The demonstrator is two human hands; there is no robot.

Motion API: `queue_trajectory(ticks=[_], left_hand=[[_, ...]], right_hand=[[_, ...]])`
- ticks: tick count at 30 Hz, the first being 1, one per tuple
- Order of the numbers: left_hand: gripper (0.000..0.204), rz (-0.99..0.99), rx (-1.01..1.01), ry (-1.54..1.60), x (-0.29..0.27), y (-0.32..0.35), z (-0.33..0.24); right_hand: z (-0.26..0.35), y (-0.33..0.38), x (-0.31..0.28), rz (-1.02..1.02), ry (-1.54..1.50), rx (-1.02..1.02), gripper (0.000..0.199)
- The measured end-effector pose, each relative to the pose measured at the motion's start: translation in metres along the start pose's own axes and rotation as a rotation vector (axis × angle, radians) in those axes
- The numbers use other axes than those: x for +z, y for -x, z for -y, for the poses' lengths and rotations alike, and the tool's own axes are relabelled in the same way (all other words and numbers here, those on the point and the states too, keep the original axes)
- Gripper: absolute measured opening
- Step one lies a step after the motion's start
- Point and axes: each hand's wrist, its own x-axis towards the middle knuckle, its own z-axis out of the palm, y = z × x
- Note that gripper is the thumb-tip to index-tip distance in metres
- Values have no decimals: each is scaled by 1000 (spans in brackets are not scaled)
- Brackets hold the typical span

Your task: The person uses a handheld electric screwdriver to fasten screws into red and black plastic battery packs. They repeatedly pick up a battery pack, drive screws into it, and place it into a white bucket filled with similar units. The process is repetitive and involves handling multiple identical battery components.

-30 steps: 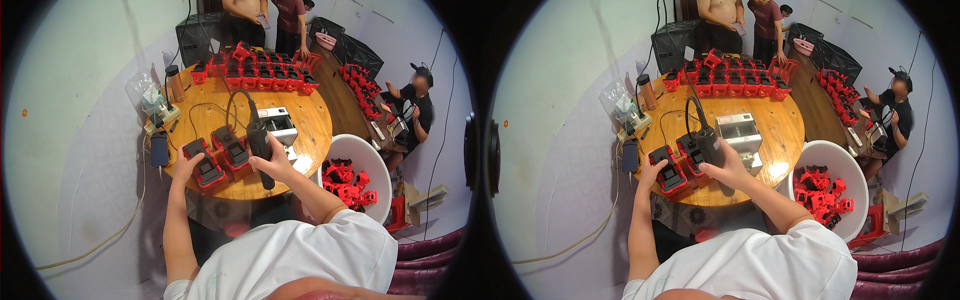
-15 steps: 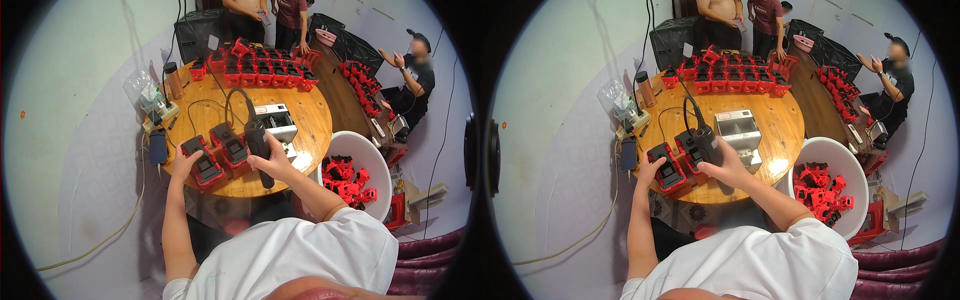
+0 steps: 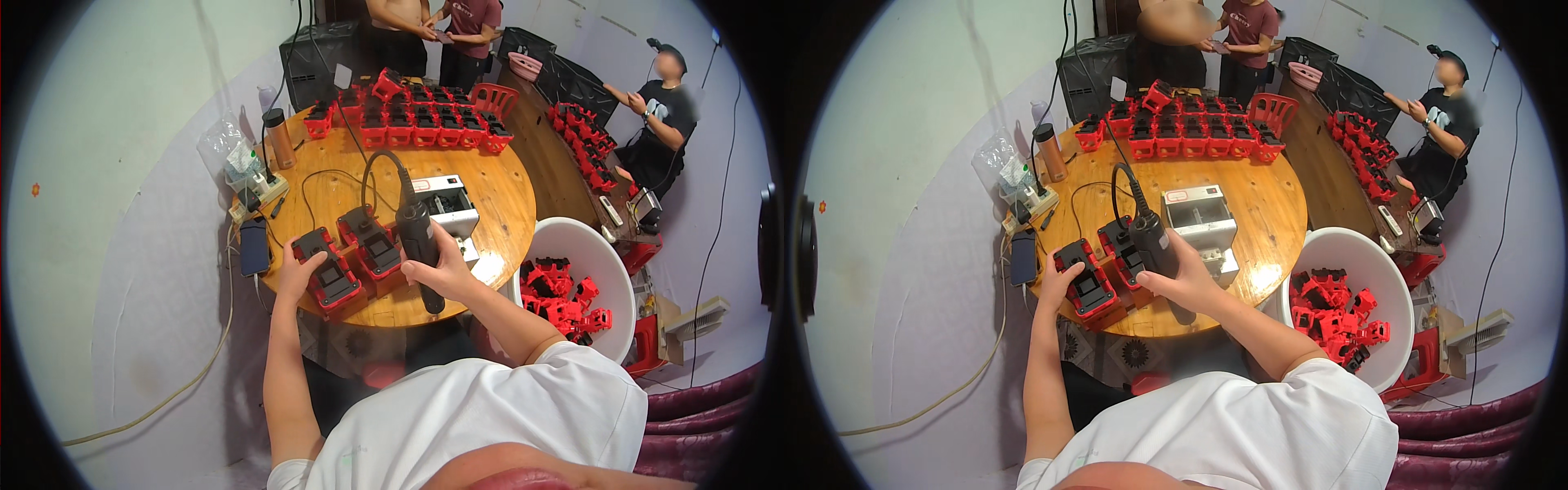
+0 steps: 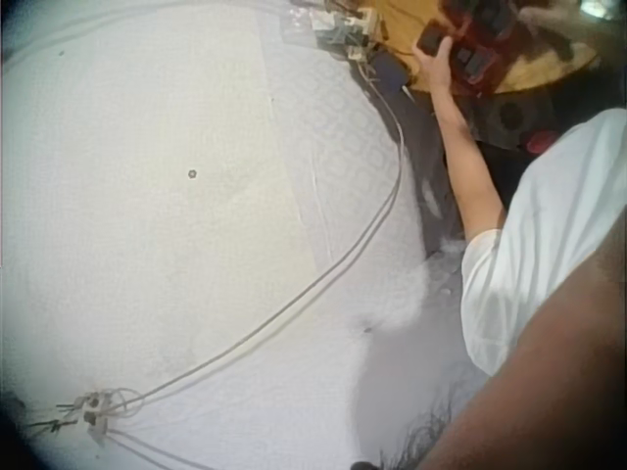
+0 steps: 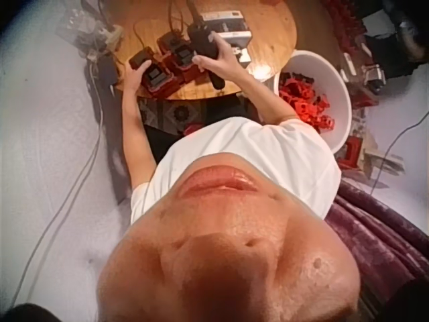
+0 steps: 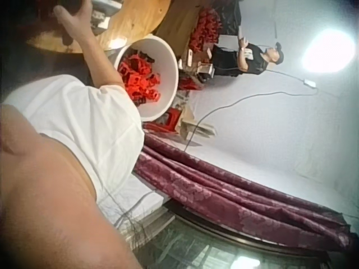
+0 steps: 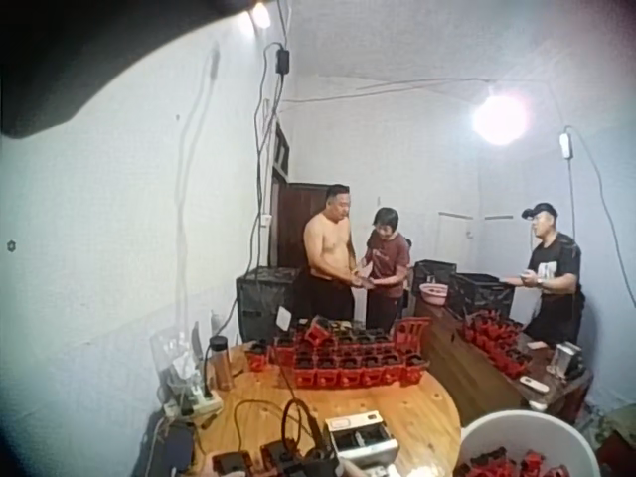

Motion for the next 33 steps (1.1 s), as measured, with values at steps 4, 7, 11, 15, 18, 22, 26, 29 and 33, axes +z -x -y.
queue_trajectory(ticks=[4,7,11,15,18,22,26,29,33], left_hand=[[72,-10,8,-11,0,-4,6],[72,-26,25,-70,-3,-6,10],[73,1,20,27,-1,-4,10],[73,-13,35,-13,-1,-6,10],[73,-20,26,-26,-3,-6,12],[74,-10,27,4,-2,-7,14],[72,-5,14,10,5,-6,9],[70,-6,17,35,-1,-4,4],[82,-69,-42,-228,-5,-1,-5]], right_hand=[[6,3,-1,-5,-26,39,53],[6,6,-1,-3,-25,47,52],[2,5,0,-21,-24,18,50],[5,5,1,-7,-36,9,48],[5,7,3,12,-45,6,47],[7,9,4,28,-46,6,48],[4,12,-4,46,-114,-4,50],[2,10,-4,52,-159,-14,48],[7,12,-1,32,-179,-20,46]])
